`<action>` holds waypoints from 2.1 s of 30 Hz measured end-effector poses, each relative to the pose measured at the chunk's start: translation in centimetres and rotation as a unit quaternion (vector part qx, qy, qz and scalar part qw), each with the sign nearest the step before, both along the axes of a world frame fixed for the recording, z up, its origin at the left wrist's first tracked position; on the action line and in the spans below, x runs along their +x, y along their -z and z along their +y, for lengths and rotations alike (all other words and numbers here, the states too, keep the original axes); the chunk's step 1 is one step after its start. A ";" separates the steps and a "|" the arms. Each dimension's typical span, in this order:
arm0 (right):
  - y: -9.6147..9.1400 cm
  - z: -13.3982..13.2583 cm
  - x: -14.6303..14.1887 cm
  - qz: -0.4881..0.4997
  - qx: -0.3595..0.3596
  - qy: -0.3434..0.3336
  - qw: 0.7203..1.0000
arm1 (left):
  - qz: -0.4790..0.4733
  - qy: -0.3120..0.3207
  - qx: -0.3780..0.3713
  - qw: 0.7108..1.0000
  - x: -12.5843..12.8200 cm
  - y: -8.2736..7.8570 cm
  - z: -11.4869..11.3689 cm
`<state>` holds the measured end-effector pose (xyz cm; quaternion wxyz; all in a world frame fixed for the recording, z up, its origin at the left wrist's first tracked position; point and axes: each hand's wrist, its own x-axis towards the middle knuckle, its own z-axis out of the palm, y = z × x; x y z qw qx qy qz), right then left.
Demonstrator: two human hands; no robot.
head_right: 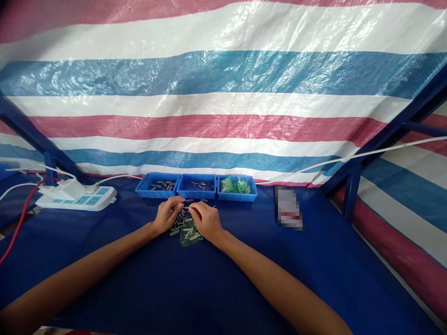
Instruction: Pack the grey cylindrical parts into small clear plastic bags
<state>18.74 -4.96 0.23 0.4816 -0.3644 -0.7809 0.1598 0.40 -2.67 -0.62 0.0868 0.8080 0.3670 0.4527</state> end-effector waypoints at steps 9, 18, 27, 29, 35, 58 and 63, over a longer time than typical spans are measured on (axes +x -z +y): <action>-0.6 -0.3 0.1 0.045 0.020 0.027 0.998 | 0.019 0.030 0.014 0.999 0.5 -1.3 -0.2; -0.7 -0.2 0.1 0.031 -0.001 0.027 0.999 | 0.013 -0.008 -0.004 1.000 0.4 -1.3 -0.2; -0.1 0.0 0.0 0.002 -0.009 0.024 1.000 | 0.003 0.025 0.012 1.000 0.5 -1.6 -0.6; 0.0 0.0 0.1 -0.005 -0.011 0.026 1.000 | 0.000 0.030 0.012 0.999 0.5 -1.6 -0.6; 0.2 0.1 0.0 -0.013 -0.011 0.030 0.999 | 0.000 0.037 0.000 0.999 0.4 -1.5 -0.5; 0.4 0.2 0.0 -0.024 0.025 0.010 0.999 | -0.009 -0.018 0.027 0.999 0.2 -0.3 -0.1; 0.7 0.2 -0.1 -0.053 0.024 0.007 0.998 | -0.019 -0.020 0.024 0.999 0.1 -0.2 -0.1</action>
